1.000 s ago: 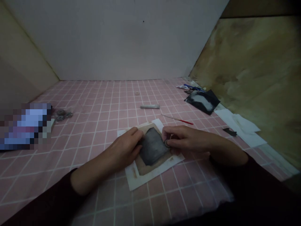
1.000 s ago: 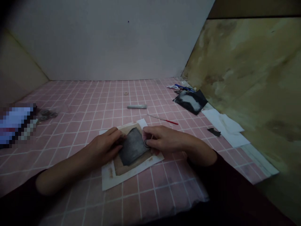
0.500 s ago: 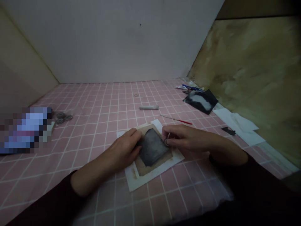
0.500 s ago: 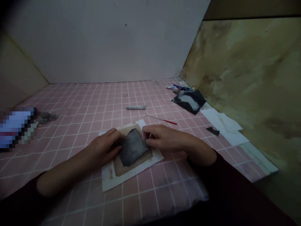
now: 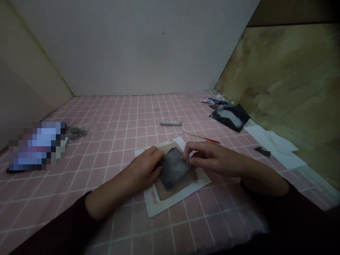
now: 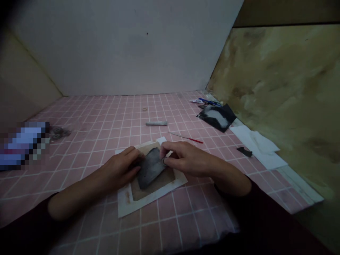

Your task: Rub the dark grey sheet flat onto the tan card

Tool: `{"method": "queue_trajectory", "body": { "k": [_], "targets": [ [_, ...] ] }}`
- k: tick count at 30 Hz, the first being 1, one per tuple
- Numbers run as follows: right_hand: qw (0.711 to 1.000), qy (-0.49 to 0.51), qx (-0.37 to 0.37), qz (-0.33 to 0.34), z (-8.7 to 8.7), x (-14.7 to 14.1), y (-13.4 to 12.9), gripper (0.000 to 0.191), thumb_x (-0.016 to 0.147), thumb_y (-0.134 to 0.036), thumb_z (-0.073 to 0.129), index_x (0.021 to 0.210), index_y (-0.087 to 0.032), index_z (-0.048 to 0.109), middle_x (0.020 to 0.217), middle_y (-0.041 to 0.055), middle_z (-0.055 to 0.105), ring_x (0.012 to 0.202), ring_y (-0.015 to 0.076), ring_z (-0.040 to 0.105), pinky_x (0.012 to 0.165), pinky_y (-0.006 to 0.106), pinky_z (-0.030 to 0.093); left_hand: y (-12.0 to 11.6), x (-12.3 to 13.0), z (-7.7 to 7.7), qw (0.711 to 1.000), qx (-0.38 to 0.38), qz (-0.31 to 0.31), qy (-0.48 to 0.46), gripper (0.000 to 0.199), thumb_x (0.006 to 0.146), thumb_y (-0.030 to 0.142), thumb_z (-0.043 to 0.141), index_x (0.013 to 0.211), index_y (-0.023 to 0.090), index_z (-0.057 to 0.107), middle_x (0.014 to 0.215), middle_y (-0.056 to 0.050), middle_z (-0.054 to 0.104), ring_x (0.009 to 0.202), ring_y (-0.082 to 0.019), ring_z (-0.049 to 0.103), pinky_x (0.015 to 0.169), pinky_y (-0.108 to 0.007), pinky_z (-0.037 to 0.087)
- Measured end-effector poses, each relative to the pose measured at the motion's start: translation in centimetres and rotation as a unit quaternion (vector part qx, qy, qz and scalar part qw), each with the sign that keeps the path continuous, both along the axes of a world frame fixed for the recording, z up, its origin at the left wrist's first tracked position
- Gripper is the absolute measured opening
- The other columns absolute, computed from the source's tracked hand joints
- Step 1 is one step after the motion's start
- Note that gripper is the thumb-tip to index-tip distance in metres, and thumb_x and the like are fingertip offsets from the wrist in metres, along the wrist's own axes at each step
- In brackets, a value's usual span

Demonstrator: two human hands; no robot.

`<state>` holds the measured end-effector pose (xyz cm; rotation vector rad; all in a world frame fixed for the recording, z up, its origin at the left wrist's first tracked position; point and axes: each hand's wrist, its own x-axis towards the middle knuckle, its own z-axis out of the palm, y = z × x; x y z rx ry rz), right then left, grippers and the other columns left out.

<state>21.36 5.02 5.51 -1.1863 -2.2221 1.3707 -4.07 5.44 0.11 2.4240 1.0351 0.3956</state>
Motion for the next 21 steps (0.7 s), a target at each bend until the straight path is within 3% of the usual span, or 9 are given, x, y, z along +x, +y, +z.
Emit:
{"method": "queue_trajectory", "body": {
  "k": [7,11,16,21],
  "targets": [
    [0.995,0.057,0.079,-0.027,0.2,0.2,0.5,0.005,0.088,-0.018,0.053,0.091,-0.018,0.057,0.084,0.0007,0.055,0.076,0.0142,0.052,0.069,0.029,0.042,0.0,0.2,0.5,1.0,-0.008,0.023,-0.016,0.011,0.092,0.028,0.048,0.098,0.02,0.045,0.098,-0.004,0.052,0.085,-0.017,0.052,0.073,-0.033,0.043],
    [0.993,0.118,0.026,-0.011,0.2,0.9,1.1,0.005,0.09,-0.022,0.055,0.092,-0.018,0.056,0.084,0.0011,0.057,0.077,0.014,0.054,0.069,0.028,0.042,-0.1,0.3,0.9,0.998,-0.026,0.05,-0.037,0.025,0.097,0.039,0.042,0.111,0.019,0.045,0.099,-0.005,0.054,0.084,-0.017,0.054,0.073,-0.033,0.043],
    [0.987,0.139,-0.06,0.053,-0.6,0.3,1.3,0.008,0.089,-0.024,0.059,0.091,-0.017,0.055,0.082,-0.0001,0.058,0.075,0.0116,0.053,0.066,0.025,0.041,-0.3,0.4,1.3,0.999,-0.03,0.014,-0.039,0.034,0.099,0.044,0.038,0.125,0.022,0.043,0.113,-0.006,0.048,0.096,-0.018,0.053,0.081,-0.034,0.044],
    [0.981,0.182,-0.047,0.045,-2.0,-1.0,0.9,0.006,0.088,-0.022,0.059,0.091,-0.017,0.057,0.087,0.0017,0.061,0.079,0.0123,0.056,0.071,0.026,0.042,-0.2,0.4,0.9,0.998,-0.034,-0.017,-0.045,0.021,0.098,0.037,0.041,0.103,0.019,0.052,0.105,-0.005,0.046,0.091,-0.017,0.051,0.078,-0.032,0.042]
  ]
}}
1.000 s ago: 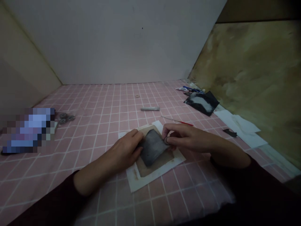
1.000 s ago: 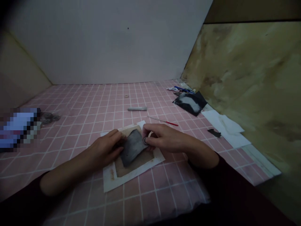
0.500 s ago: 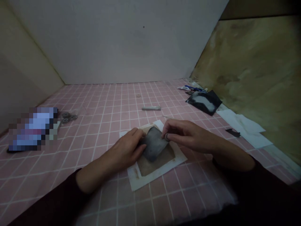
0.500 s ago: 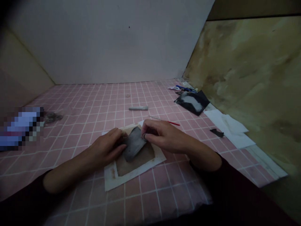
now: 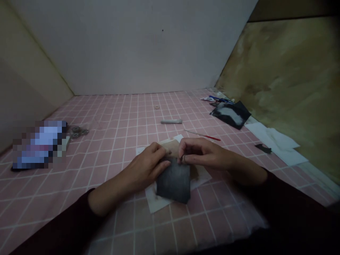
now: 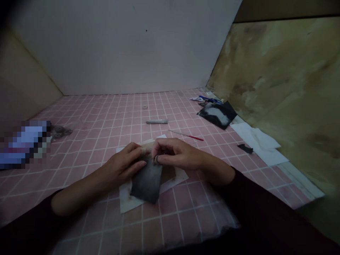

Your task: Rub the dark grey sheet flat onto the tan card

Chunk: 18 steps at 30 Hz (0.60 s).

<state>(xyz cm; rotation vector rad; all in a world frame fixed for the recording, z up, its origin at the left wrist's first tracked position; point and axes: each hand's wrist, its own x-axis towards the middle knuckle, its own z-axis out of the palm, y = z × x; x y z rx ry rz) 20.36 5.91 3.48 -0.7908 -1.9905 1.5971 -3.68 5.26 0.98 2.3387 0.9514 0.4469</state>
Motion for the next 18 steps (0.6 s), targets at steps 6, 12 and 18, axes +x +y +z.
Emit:
{"method": "queue_trajectory", "body": {
  "k": [6,12,18],
  "targets": [
    [0.996,0.033,0.028,-0.08,-0.8,-0.6,0.0,0.007,0.087,-0.024,0.06,0.09,-0.018,0.058,0.095,0.0043,0.063,0.087,0.0156,0.058,0.078,0.031,0.044,0.7,-0.3,-0.5,1.0,-0.001,0.018,-0.012,0.018,0.093,0.027,0.047,0.077,0.018,0.046,0.084,-0.001,0.047,0.077,-0.015,0.047,0.068,-0.029,0.036],
    [0.994,0.017,0.026,-0.106,-0.3,0.7,0.9,0.008,0.085,-0.025,0.063,0.088,-0.019,0.06,0.113,0.0066,0.061,0.109,0.0202,0.056,0.094,0.038,0.042,0.8,-0.3,-0.3,0.999,-0.019,0.044,-0.024,0.009,0.09,0.024,0.045,0.082,0.019,0.048,0.081,0.0,0.053,0.075,-0.015,0.049,0.068,-0.029,0.036],
    [0.994,-0.11,0.018,-0.016,1.0,2.0,1.1,0.012,0.085,-0.028,0.061,0.089,-0.017,0.06,0.096,0.004,0.061,0.088,0.0168,0.056,0.077,0.031,0.044,0.8,-0.2,-0.2,0.995,-0.045,0.075,-0.037,0.004,0.087,0.023,0.045,0.087,0.02,0.048,0.083,0.0,0.057,0.072,-0.014,0.05,0.066,-0.028,0.039]
  ]
}}
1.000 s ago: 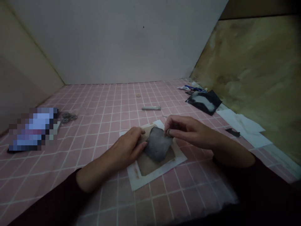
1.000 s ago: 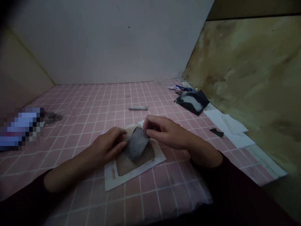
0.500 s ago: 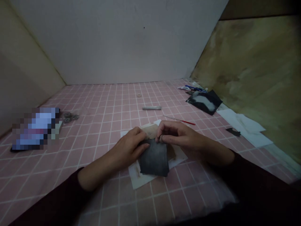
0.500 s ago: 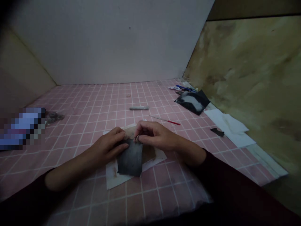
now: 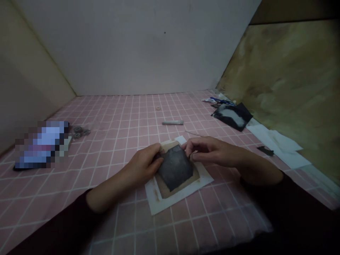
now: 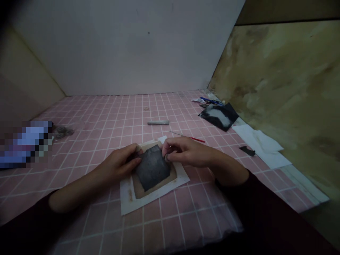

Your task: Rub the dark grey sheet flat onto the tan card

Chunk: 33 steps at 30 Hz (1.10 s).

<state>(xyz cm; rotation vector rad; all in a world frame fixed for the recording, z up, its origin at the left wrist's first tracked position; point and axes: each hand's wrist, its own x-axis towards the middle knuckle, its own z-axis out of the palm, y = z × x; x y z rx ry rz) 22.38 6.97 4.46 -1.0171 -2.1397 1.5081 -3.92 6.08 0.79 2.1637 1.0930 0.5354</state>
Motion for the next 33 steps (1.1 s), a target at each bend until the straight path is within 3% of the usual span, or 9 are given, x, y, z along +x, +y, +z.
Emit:
{"method": "queue_trajectory", "body": {
  "k": [4,7,10,16,20,24,27,30,33],
  "targets": [
    [0.993,-0.079,-0.002,0.093,1.0,0.2,-0.6,0.007,0.086,-0.022,0.057,0.09,-0.017,0.061,0.084,0.0007,0.057,0.077,0.0132,0.053,0.067,0.026,0.042,0.0,0.0,0.0,1.0,-0.007,0.003,-0.003,0.005,0.088,0.024,0.045,0.087,0.02,0.048,0.084,0.0,0.057,0.073,-0.014,0.051,0.066,-0.028,0.04],
    [0.986,-0.103,-0.041,0.125,1.1,-0.1,-1.0,0.005,0.087,-0.02,0.054,0.088,-0.017,0.059,0.078,-0.0011,0.055,0.069,0.0111,0.05,0.06,0.023,0.041,0.1,0.0,0.0,1.0,-0.007,0.002,-0.005,0.006,0.087,0.025,0.044,0.086,0.02,0.047,0.084,0.0,0.057,0.074,-0.014,0.051,0.066,-0.028,0.04],
    [0.989,-0.102,-0.016,0.109,0.7,-0.3,-1.0,0.006,0.087,-0.02,0.055,0.089,-0.017,0.06,0.078,-0.0008,0.056,0.068,0.0113,0.05,0.059,0.023,0.04,0.1,0.0,0.1,1.0,-0.003,-0.008,-0.003,0.004,0.084,0.023,0.046,0.081,0.02,0.046,0.08,0.0,0.055,0.072,-0.014,0.05,0.064,-0.027,0.039],
    [0.991,-0.07,0.114,-0.006,0.1,-0.6,-0.4,0.007,0.086,-0.02,0.056,0.09,-0.017,0.061,0.082,0.001,0.058,0.074,0.0139,0.052,0.065,0.026,0.041,-0.2,-0.1,0.7,0.999,-0.015,-0.046,0.004,0.01,0.079,0.024,0.059,0.077,0.019,0.051,0.077,0.002,0.055,0.069,-0.012,0.051,0.062,-0.024,0.038],
    [0.991,-0.075,0.104,0.023,-0.1,-1.1,-0.6,0.008,0.086,-0.019,0.055,0.091,-0.017,0.061,0.081,0.0007,0.058,0.073,0.0136,0.053,0.064,0.026,0.041,-0.3,-0.1,0.5,0.998,-0.046,-0.018,-0.031,0.023,0.083,0.036,0.062,0.096,0.02,0.053,0.08,0.002,0.056,0.071,-0.012,0.053,0.063,-0.025,0.041],
    [0.982,-0.089,0.158,0.042,-0.7,-1.7,-1.1,0.011,0.086,-0.017,0.054,0.093,-0.018,0.062,0.081,0.0005,0.06,0.072,0.0134,0.053,0.065,0.026,0.04,-0.2,-0.1,-0.1,0.998,-0.045,0.006,-0.045,0.036,0.087,0.031,0.053,0.121,0.022,0.045,0.077,0.004,0.053,0.066,-0.012,0.052,0.061,-0.025,0.04],
    [0.971,-0.06,0.233,0.001,-1.1,-2.2,-1.0,0.011,0.086,-0.015,0.053,0.092,-0.02,0.061,0.087,0.0022,0.061,0.08,0.0156,0.055,0.073,0.03,0.043,-0.3,-0.1,-0.1,0.999,-0.028,-0.006,-0.016,0.037,0.086,0.024,0.051,0.122,0.023,0.045,0.077,0.003,0.055,0.065,-0.012,0.052,0.06,-0.025,0.039],
    [0.949,-0.013,0.301,-0.088,-1.4,-2.1,-0.6,0.011,0.085,-0.014,0.054,0.091,-0.02,0.06,0.097,0.0056,0.059,0.094,0.0191,0.055,0.082,0.033,0.043,-0.5,0.0,0.3,1.0,-0.013,-0.011,0.015,0.038,0.084,0.02,0.051,0.121,0.024,0.047,0.081,0.002,0.06,0.065,-0.013,0.054,0.061,-0.025,0.04],
    [0.942,-0.036,0.286,-0.173,-1.4,-1.8,-0.3,0.007,0.084,-0.015,0.056,0.088,-0.02,0.061,0.086,0.0027,0.057,0.074,0.0152,0.054,0.066,0.03,0.042,-0.7,0.1,0.6,0.999,0.004,-0.016,0.03,0.043,0.081,0.015,0.051,0.122,0.024,0.049,0.091,0.0,0.066,0.071,-0.014,0.059,0.065,-0.027,0.044]
  ]
}}
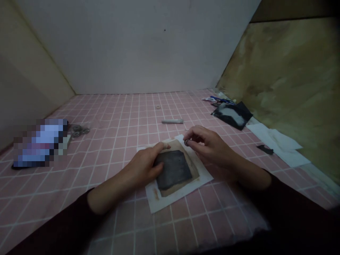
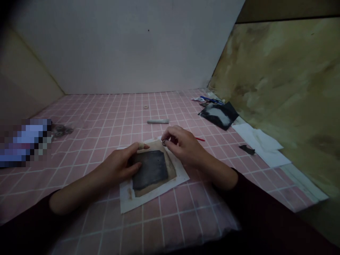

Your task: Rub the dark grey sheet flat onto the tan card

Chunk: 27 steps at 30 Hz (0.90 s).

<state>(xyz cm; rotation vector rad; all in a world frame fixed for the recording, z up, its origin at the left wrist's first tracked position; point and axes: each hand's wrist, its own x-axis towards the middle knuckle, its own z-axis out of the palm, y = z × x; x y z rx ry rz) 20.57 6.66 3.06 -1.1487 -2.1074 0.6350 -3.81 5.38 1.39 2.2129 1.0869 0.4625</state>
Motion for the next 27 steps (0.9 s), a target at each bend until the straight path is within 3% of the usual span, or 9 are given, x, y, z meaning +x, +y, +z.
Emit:
{"method": "queue_trajectory", "body": {
  "k": [2,5,12,19,23,27],
  "targets": [
    [0.999,0.0,-0.038,-0.014,-0.01,0.08,-0.03,0.006,0.083,-0.017,0.057,0.087,-0.019,0.06,0.081,0.0006,0.056,0.065,0.0129,0.05,0.06,0.028,0.039,-0.01,0.05,-0.01,1.0,0.017,-0.018,-0.001,0.042,0.08,0.013,0.051,0.12,0.025,0.052,0.099,-0.002,0.067,0.08,-0.016,0.062,0.071,-0.029,0.047],
    [0.995,0.02,-0.096,0.018,-0.07,-0.15,-0.35,0.006,0.083,-0.017,0.057,0.087,-0.019,0.06,0.08,0.0003,0.056,0.068,0.0132,0.052,0.062,0.028,0.041,0.03,0.09,-0.26,0.998,0.049,-0.039,0.017,0.036,0.079,0.011,0.049,0.111,0.023,0.059,0.104,-0.003,0.068,0.092,-0.019,0.062,0.079,-0.033,0.048],
    [0.984,0.057,-0.161,0.054,-0.26,-0.48,-0.42,0.003,0.083,-0.02,0.06,0.085,-0.019,0.061,0.084,0.0015,0.059,0.076,0.0153,0.055,0.069,0.029,0.044,-0.07,0.28,-0.27,0.996,0.057,-0.022,0.066,0.029,0.076,0.01,0.05,0.099,0.02,0.064,0.097,-0.005,0.068,0.088,-0.02,0.062,0.077,-0.033,0.048],
    [0.934,0.168,-0.306,0.07,-0.23,-0.45,-0.4,0.015,0.082,-0.029,0.066,0.091,-0.018,0.062,0.078,-0.0003,0.06,0.07,0.0133,0.057,0.066,0.028,0.046,-0.1,0.15,-0.75,0.992,0.085,-0.04,0.079,0.015,0.084,0.02,0.056,0.098,0.019,0.063,0.097,-0.006,0.067,0.09,-0.022,0.061,0.078,-0.035,0.047],
    [0.923,0.198,-0.323,0.064,-0.27,-0.53,-0.39,0.016,0.081,-0.03,0.068,0.089,-0.017,0.062,0.078,-0.0002,0.06,0.07,0.0123,0.057,0.068,0.028,0.046,-0.15,0.18,-0.68,0.992,0.086,-0.039,0.082,0.013,0.085,0.022,0.059,0.097,0.019,0.063,0.096,-0.006,0.067,0.089,-0.022,0.061,0.078,-0.035,0.047],
    [0.934,0.176,-0.304,0.06,-0.65,-0.45,-0.12,0.016,0.081,-0.031,0.069,0.087,-0.017,0.062,0.077,-0.0007,0.06,0.07,0.012,0.056,0.066,0.027,0.045,-0.09,0.23,-0.34,0.992,0.086,-0.044,0.085,0.012,0.089,0.02,0.052,0.093,0.018,0.063,0.09,-0.005,0.066,0.086,-0.02,0.061,0.075,-0.033,0.046]
  ]
}}
